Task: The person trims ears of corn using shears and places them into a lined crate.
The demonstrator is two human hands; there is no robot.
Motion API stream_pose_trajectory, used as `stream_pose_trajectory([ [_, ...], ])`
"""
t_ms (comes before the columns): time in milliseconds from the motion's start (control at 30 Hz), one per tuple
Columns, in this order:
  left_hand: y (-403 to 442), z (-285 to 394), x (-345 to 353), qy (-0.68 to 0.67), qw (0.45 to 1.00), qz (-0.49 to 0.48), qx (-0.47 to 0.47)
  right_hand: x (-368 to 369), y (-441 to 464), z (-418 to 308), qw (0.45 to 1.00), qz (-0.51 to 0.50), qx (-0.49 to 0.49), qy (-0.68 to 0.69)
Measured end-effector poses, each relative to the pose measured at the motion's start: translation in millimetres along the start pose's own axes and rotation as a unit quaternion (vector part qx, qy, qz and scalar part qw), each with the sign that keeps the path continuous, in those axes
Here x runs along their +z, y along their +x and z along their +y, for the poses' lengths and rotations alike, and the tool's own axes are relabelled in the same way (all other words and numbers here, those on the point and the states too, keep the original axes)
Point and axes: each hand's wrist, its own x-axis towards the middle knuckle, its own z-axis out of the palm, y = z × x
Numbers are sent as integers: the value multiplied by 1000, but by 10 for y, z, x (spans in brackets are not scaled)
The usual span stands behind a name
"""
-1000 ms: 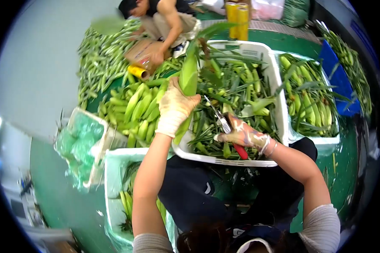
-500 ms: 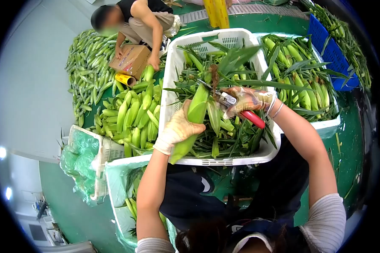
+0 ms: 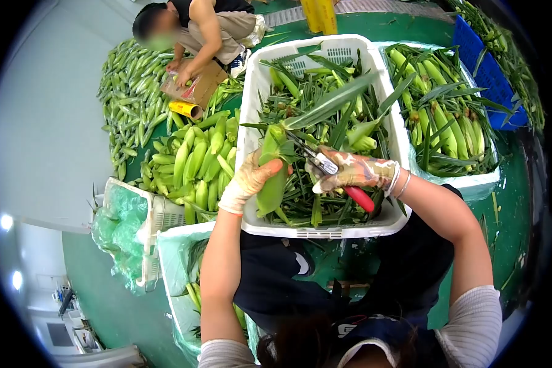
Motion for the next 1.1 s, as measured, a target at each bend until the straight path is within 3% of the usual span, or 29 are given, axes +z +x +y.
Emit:
stream_pose_trajectory([
  [67,60,-147,-49,28,999,-45,3,9,33,-230,998,8,-59,-16],
  [100,79,-32,-12,-78,989,-121,-28,7,49,-195,997,32,-33,69],
  [200,95,104,-38,-172,981,-77,33,51,78,-183,960,170,29,221],
  [233,95,184,-19,-215,976,4,37,10,84,-111,970,166,40,173],
  [300,187,187,-178,-372,913,167,3,39,52,-71,988,133,66,32],
  [400,404,0,-633,-582,756,299,-20,271,-3,210,965,164,63,-193],
  [433,362,17,-642,-560,772,299,1,306,-38,172,961,129,138,-202],
  [533,369,60,-656,-578,723,379,-4,435,-14,192,955,156,92,-235],
  [667,352,-13,-499,-558,736,381,-42,472,283,212,903,271,20,-332],
  [700,376,-77,-446,-510,758,399,-75,417,331,135,918,258,33,-298],
  [733,385,-122,-340,-483,773,406,-68,426,360,124,892,303,-28,-333],
  [833,387,-181,-240,-487,785,379,-59,280,311,-18,931,253,0,-262],
  [933,401,-155,-329,-479,796,366,-47,336,220,117,932,260,-55,-248],
  [967,378,-160,-371,-479,801,358,-17,351,175,113,942,262,7,-211],
  [1000,336,-144,-399,-476,806,351,13,355,209,156,961,240,46,-131],
  [1033,374,-96,-437,-432,810,395,35,334,196,188,969,219,86,69],
  [1067,349,-72,-465,-433,808,398,39,313,178,207,937,189,124,265],
  [1100,324,-53,-505,-331,843,424,9,286,132,126,925,133,75,348],
])
